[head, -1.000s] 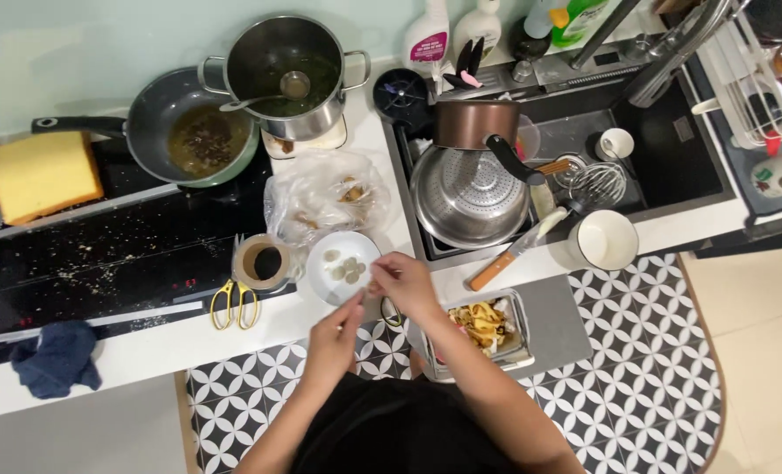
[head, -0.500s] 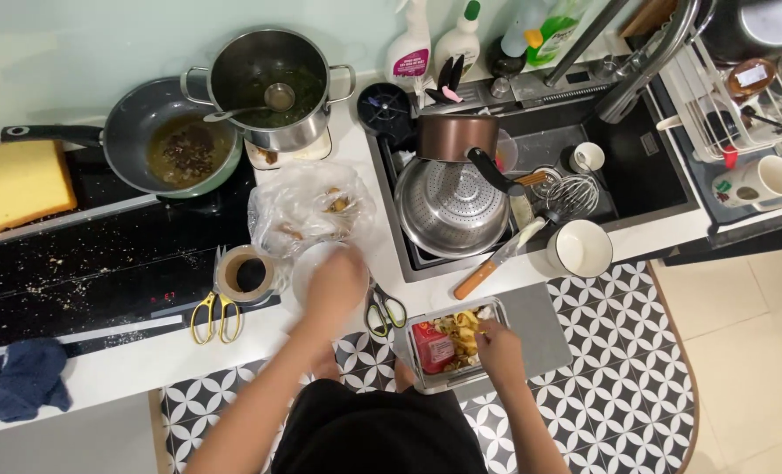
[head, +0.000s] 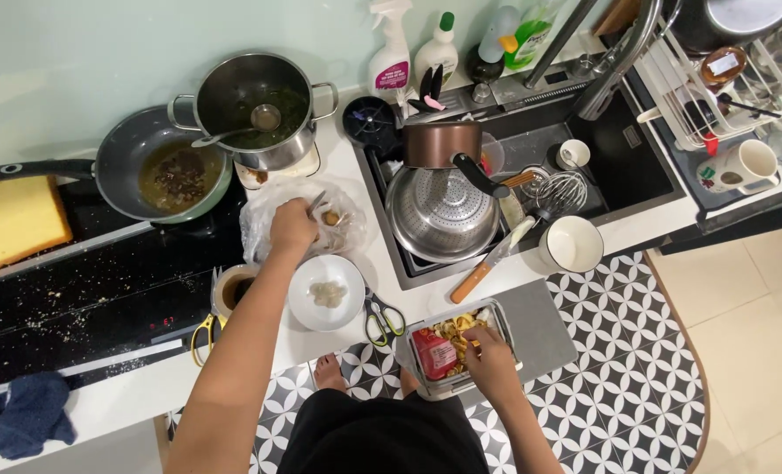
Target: Peeling longan fruits and placing the edible part into a bowl while discarding the shells and seeds.
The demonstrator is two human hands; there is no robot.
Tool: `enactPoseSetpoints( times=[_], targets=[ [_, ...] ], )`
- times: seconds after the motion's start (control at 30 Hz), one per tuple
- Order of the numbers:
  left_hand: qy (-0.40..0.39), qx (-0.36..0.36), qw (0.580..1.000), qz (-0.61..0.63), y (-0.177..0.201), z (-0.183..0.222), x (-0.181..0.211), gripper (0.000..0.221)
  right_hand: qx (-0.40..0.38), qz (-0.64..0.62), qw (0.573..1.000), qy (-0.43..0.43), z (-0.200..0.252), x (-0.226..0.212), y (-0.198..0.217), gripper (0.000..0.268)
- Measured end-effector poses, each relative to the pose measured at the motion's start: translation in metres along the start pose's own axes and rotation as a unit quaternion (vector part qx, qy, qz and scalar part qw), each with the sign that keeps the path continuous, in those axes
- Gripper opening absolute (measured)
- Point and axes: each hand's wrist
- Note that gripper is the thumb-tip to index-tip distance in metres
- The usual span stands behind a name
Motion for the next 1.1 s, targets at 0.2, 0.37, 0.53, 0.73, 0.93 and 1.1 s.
enactPoseSetpoints(
  times=[0.2, 0.37, 0.53, 0.73, 0.93, 1.1],
  targets=[
    [-0.008, 0.008, 1.0, -0.02, 0.05, 0.04, 0.016, 0.01, 0.01, -0.007, 1.0, 0.004, 0.006, -0.02, 0.012, 0.018],
    [-0.023, -0.053, 0.952, 0.3, 0.078, 0.134, 0.086, 0.018, 0.019, -0.073, 0.996, -0.043, 0.002, -0.077, 0.028, 0.021],
    [0.016, -0.281, 0.804, 0.524, 0.041, 0.22, 0.149, 0.017, 0.05, -0.341, 0.938, 0.039, -0.009, -0.148, 0.051, 0.034],
    [0.14, -0.345, 0.759, 0.534, 0.017, 0.238, 0.166, 0.018, 0.048, -0.439, 0.895, 0.065, -0.005, -0.101, 0.054, 0.032],
    [0.001, -0.399, 0.871, 0.286, 0.006, 0.255, 0.168, 0.051, 0.045, -0.578, 0.814, -0.032, 0.01, -0.068, 0.07, 0.026],
    [-0.13, -0.39, 0.819, 0.4, 0.03, 0.273, 0.211, 0.048, 0.057, -0.59, 0.806, -0.015, 0.027, -0.038, 0.07, 0.032]
  ],
)
Point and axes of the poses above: each hand's wrist, its own z-axis away from the middle knuckle, its own y-axis out of the back of the hand, x = y × z, and after that the axes turned 1 degree about -x, right-handed
